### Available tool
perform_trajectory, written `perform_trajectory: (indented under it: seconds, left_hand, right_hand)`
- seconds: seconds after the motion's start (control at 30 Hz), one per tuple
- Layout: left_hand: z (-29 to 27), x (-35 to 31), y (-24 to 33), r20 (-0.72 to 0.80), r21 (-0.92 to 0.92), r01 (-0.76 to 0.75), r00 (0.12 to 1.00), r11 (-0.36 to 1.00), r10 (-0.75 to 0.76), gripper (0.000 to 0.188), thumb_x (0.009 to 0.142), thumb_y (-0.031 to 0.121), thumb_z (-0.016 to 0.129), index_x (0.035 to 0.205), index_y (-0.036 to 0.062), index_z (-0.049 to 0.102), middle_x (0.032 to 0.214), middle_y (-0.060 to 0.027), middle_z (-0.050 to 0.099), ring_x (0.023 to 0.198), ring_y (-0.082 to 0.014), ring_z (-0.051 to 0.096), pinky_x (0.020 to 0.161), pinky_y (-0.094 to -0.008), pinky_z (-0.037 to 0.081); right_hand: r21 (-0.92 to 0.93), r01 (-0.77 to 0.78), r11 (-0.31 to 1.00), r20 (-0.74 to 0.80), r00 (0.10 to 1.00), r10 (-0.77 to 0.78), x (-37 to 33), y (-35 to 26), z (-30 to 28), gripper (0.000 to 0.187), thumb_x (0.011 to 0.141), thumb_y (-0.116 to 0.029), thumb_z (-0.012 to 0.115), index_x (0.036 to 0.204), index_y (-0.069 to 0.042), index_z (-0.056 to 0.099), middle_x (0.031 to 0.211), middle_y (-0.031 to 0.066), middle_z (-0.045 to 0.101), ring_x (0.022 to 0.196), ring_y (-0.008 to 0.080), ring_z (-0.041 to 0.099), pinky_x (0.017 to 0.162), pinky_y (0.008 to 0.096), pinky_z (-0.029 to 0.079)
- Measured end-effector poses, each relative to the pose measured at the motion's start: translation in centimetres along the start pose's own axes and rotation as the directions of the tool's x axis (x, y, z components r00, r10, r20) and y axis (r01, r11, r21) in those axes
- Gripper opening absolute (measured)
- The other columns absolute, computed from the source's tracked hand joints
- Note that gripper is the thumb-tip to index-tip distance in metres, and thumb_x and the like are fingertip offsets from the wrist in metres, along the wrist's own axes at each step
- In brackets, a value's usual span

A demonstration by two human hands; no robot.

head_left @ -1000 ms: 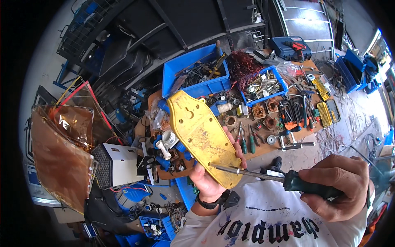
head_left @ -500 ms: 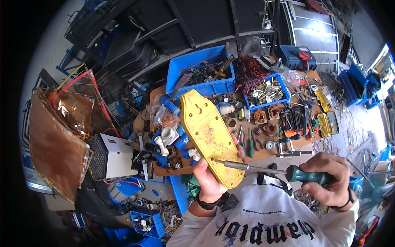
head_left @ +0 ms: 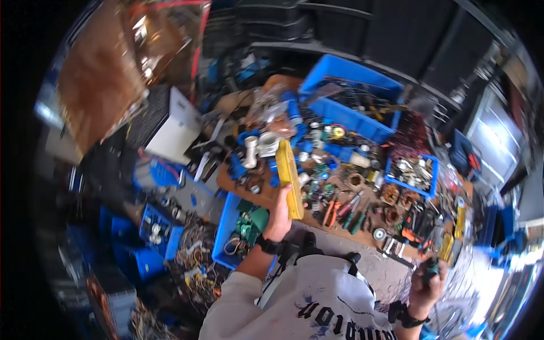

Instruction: The person selects various metal bits from a yellow organizer case and inserts them into a green-handled screwdriver. They repeatedly test the fit of the bits and occasionally use the screwdriver to interact with a yellow plastic object on the cluttered workbench.

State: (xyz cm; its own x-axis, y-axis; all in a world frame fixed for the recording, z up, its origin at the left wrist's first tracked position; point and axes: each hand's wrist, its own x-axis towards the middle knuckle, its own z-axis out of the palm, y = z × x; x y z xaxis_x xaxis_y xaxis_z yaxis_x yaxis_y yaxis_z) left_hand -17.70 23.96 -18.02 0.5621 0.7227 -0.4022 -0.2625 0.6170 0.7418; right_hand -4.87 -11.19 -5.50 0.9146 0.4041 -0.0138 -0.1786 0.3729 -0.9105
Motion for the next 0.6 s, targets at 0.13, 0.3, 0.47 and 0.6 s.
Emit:
perform_trajectory:
  seconds: [0.13, 0.3, 0.47, 0.6]
  left_hand:
    - [-16.5, 7.4, -3.9, -0.488, 0.405, -0.029, 0.839, 0.914, 0.242, 0.043, 0.085, 0.033, 0.06, 0.105, -0.0046, 0.052, 0.095, -0.0086, 0.059, 0.08, -0.0202, 0.059, 0.064, -0.0333, 0.05]
    - [-33.0, 13.1, -6.4, -0.709, 0.66, 0.219, 0.496, 0.718, 0.501, 0.054, 0.078, 0.038, 0.066, 0.098, -0.011, 0.052, 0.091, -0.0244, 0.06, 0.081, -0.0365, 0.062, 0.069, -0.0441, 0.05]
    - [-36.3, 18.0, -3.8, -0.671, 0.741, 0.485, 0.516, 0.464, 0.533, 0.06, 0.076, 0.042, 0.068, 0.1, -0.01, 0.05, 0.099, -0.0307, 0.054, 0.087, -0.044, 0.058, 0.075, -0.049, 0.049]
    - [-36.5, 20.4, -2.1, -0.641, 0.754, 0.562, 0.521, 0.34, 0.563, 0.064, 0.076, 0.043, 0.069, 0.105, -0.0085, 0.043, 0.104, -0.0278, 0.049, 0.09, -0.0424, 0.057, 0.077, -0.0485, 0.049]
  right_hand:
    - [0.181, -0.1, 0.978, 0.087, 0.993, 0.085, 0.7, 0.5, -0.7, 0.048, 0.089, -0.028, 0.058, 0.122, 0.002, 0.042, 0.085, 0.0067, 0.049, 0.049, 0.0058, 0.035, 0.042, 0.0187, 0.03]
    - [0.156, -0.21, 0.965, 0.054, 0.978, 0.204, 1.6, 0.8, -2.4, 0.042, 0.089, -0.023, 0.054, 0.125, -0.004, 0.045, 0.104, 0.0069, 0.052, 0.075, 0.012, 0.043, 0.054, 0.024, 0.038]
    - [0.322, -0.26, 0.91, 0.185, 0.96, 0.209, 2.9, 0.7, 0.4, 0.04, 0.087, -0.015, 0.054, 0.126, -0.006, 0.049, 0.122, 0.0036, 0.054, 0.106, 0.0186, 0.05, 0.081, 0.0298, 0.045]
    - [0.32, -0.35, 0.88, 0.256, 0.927, 0.275, 3.6, 0.6, 3.1, 0.039, 0.087, -0.015, 0.053, 0.123, -0.003, 0.049, 0.12, 0.0033, 0.055, 0.104, 0.0187, 0.051, 0.084, 0.0311, 0.043]
